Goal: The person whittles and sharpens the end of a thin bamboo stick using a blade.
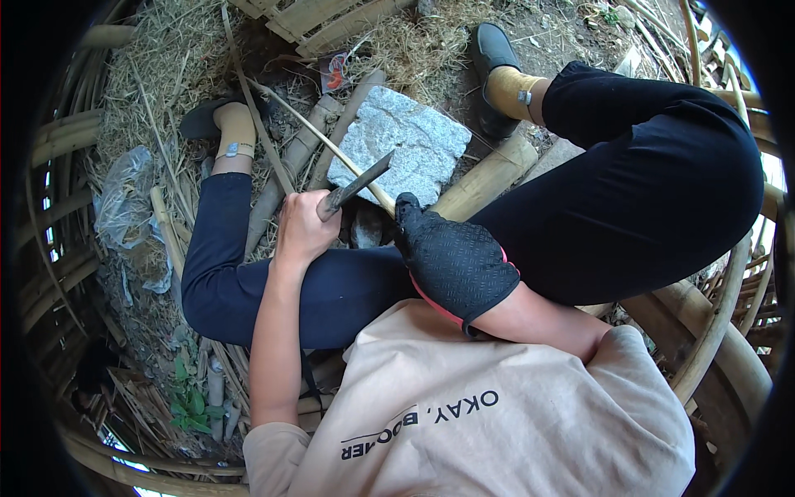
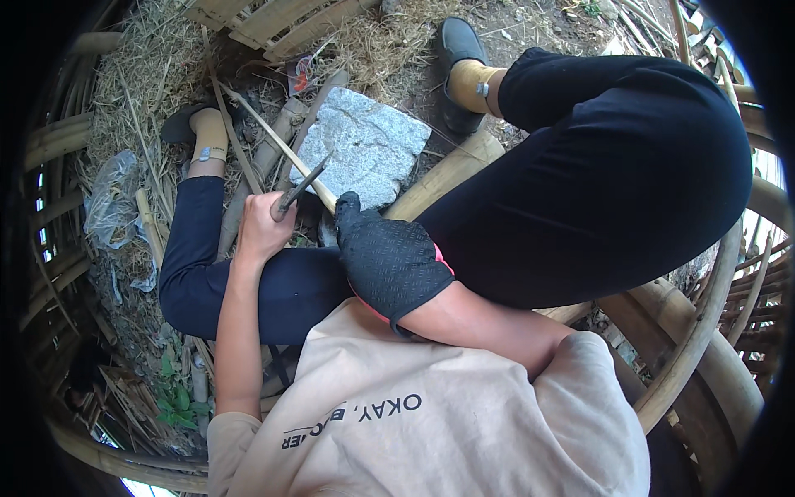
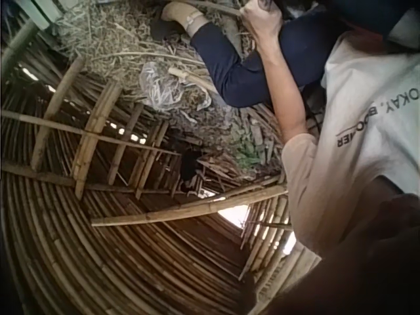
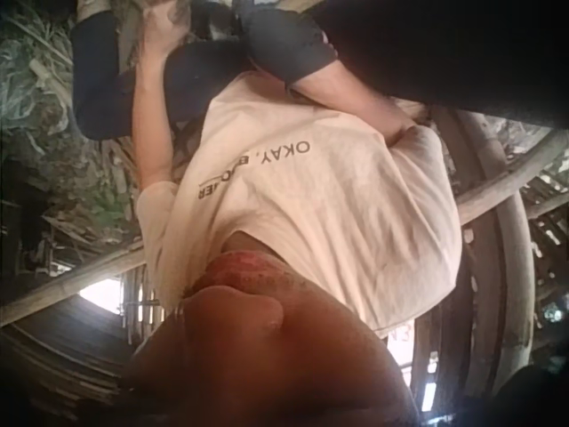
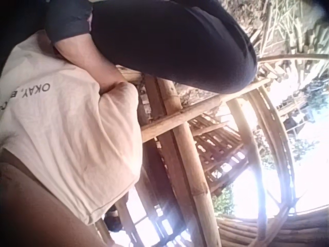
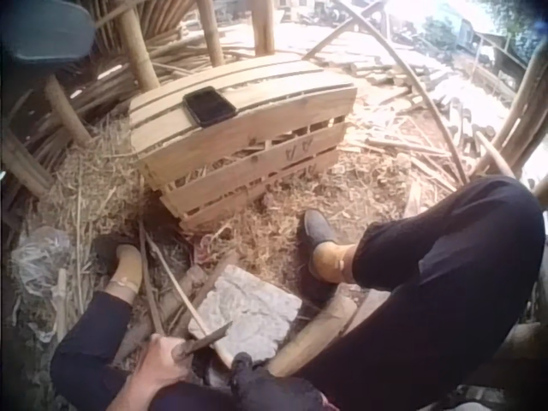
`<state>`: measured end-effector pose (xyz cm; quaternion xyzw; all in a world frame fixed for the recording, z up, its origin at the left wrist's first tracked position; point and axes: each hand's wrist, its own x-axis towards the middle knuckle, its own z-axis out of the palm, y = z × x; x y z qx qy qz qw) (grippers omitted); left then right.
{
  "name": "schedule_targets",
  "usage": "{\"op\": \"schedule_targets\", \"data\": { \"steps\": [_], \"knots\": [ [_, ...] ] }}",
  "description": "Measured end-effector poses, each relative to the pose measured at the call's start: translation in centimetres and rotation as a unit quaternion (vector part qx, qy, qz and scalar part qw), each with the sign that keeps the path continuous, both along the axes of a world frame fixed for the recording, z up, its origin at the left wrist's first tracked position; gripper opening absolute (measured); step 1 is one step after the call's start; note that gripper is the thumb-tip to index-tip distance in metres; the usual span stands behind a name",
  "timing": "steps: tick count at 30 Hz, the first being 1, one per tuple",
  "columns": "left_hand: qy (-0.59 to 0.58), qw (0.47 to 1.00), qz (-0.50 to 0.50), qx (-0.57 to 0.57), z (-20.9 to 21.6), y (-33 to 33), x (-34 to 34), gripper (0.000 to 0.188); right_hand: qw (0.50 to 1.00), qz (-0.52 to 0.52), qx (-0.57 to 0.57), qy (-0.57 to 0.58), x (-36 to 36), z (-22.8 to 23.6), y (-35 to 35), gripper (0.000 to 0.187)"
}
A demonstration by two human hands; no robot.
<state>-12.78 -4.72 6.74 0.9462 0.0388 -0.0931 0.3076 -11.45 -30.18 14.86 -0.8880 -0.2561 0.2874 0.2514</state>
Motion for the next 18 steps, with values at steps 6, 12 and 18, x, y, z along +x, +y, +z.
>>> {"op": "schedule_targets", "data": {
  "steps": [6, 12, 18],
  "knots": [
    [-0.004, 0.997, 0.059, 0.047, -1.2, 3.2, 1.6, 0.02, 0.999, -0.021, 0.027, -0.03, -0.7, -0.6, 0.1, 0.036],
    [0.004, 0.998, 0.05, 0.04, -0.2, 1.8, 1.4, 0.018, 0.998, -0.03, 0.038, -0.049, -0.8, -1.1, 0.0, 0.038],
    [-0.026, 0.997, 0.06, 0.051, -0.9, 1.6, 1.6, 0.019, 1.0, -0.013, -0.005, -0.017, -0.6, -0.4, 0.2, 0.039]
  ]
}}
